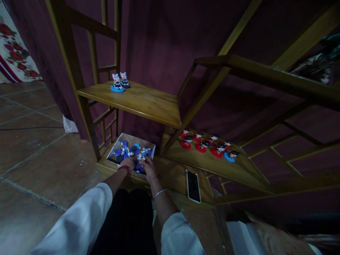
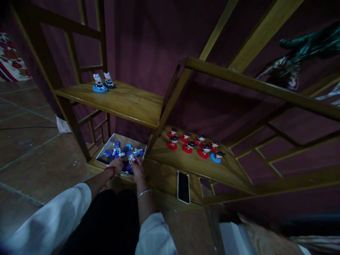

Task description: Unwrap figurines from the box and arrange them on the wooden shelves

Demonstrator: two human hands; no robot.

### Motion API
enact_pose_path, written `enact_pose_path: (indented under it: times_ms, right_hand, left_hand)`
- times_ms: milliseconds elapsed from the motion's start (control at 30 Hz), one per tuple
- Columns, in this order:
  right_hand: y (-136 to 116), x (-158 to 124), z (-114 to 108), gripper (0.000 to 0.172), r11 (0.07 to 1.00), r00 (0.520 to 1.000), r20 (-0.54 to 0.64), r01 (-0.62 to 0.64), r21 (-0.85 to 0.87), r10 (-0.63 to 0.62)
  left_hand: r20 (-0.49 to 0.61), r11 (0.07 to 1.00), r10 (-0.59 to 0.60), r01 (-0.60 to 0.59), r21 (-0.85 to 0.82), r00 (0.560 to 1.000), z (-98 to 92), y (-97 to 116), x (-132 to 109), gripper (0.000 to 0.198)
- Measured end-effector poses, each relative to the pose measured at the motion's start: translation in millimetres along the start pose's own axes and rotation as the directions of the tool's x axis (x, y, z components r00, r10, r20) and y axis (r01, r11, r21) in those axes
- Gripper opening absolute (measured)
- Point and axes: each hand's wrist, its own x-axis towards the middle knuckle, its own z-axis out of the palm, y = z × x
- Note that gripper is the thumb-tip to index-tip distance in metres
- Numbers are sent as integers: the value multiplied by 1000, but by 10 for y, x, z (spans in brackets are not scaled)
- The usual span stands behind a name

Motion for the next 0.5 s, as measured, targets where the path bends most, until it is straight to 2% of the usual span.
enact_pose_path:
  times_ms: [100, 133, 267, 500]
  right_hand:
    - [-2, -9, 20, 44, 1000, 1000, -8, 1, 8, -1]
    - [-9, -15, 31, 45, 1000, 1000, -9, -4, 14, 4]
    - [-48, -53, 76, 42, 999, 1000, 1, -11, 34, 11]
    - [-95, -156, 116, 44, 999, 999, 23, 30, 39, -31]
  left_hand:
    - [-119, 980, -8, 32, 195, 993, -14, 15, -19, 18]
    - [-120, 974, -5, 32, 223, 993, -20, 22, -26, 19]
    - [-85, 980, 24, -6, 198, 996, -44, 28, -40, 21]
    - [-106, 972, 108, -83, 218, 988, -99, 19, -102, 18]
